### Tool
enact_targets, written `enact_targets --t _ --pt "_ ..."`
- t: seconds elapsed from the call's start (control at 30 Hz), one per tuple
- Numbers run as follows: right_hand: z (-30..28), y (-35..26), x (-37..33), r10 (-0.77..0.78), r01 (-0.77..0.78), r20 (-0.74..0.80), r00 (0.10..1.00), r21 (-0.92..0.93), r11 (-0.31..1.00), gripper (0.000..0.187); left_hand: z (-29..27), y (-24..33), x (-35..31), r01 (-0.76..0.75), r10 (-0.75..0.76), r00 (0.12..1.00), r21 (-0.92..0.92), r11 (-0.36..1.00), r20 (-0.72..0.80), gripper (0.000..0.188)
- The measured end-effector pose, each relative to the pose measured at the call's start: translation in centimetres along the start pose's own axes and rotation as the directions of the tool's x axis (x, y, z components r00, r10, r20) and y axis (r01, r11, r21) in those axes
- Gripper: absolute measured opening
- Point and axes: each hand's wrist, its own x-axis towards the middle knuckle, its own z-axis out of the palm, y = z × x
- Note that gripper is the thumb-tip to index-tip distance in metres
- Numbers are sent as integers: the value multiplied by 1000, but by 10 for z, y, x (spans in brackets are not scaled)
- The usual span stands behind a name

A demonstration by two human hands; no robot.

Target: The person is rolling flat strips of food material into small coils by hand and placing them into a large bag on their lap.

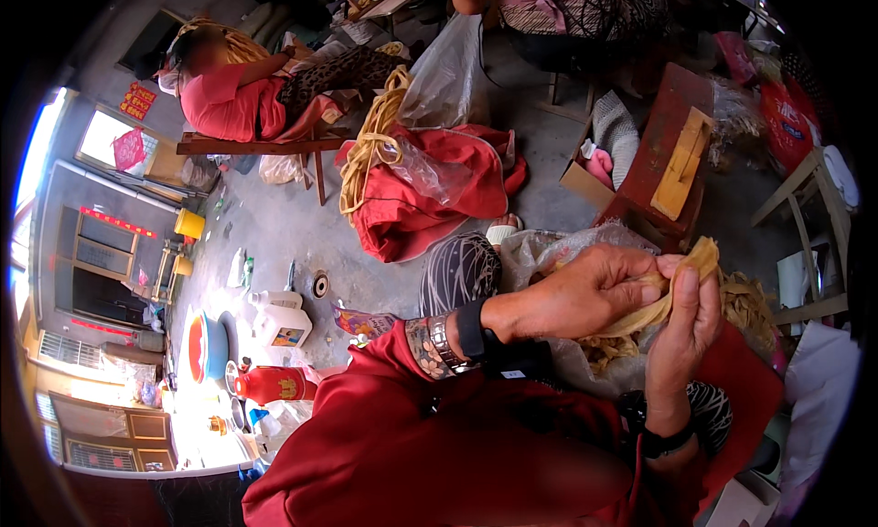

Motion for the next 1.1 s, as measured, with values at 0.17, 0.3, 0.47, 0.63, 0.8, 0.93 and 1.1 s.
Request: enact_targets --t 0.17,0.3,0.47,0.63,0.8,0.93,1.1 --pt "-4 -3 22 169 -152 -158 973 116 982 31 -7 31 30 -524 542 782 796 303 308 16" --pt "-31 -2 41 163 -164 172 971 -10 986 32 -10 24 48 -551 604 709 821 151 365 18" --pt "-53 16 55 339 -364 334 879 11 932 47 -20 15 62 -570 581 723 799 194 374 16" --pt "-46 8 74 143 -85 320 937 -188 978 45 -26 12 92 -513 483 857 409 755 182 16" --pt "-57 35 70 247 -287 218 944 175 942 36 -27 11 98 -125 158 951 -136 983 265 23" --pt "-51 41 66 355 -416 261 898 239 877 34 -37 -23 104 -305 266 929 127 944 258 36" --pt "-39 52 62 456 -479 146 878 272 835 42 -44 -34 98 -430 362 899 642 635 244 58"
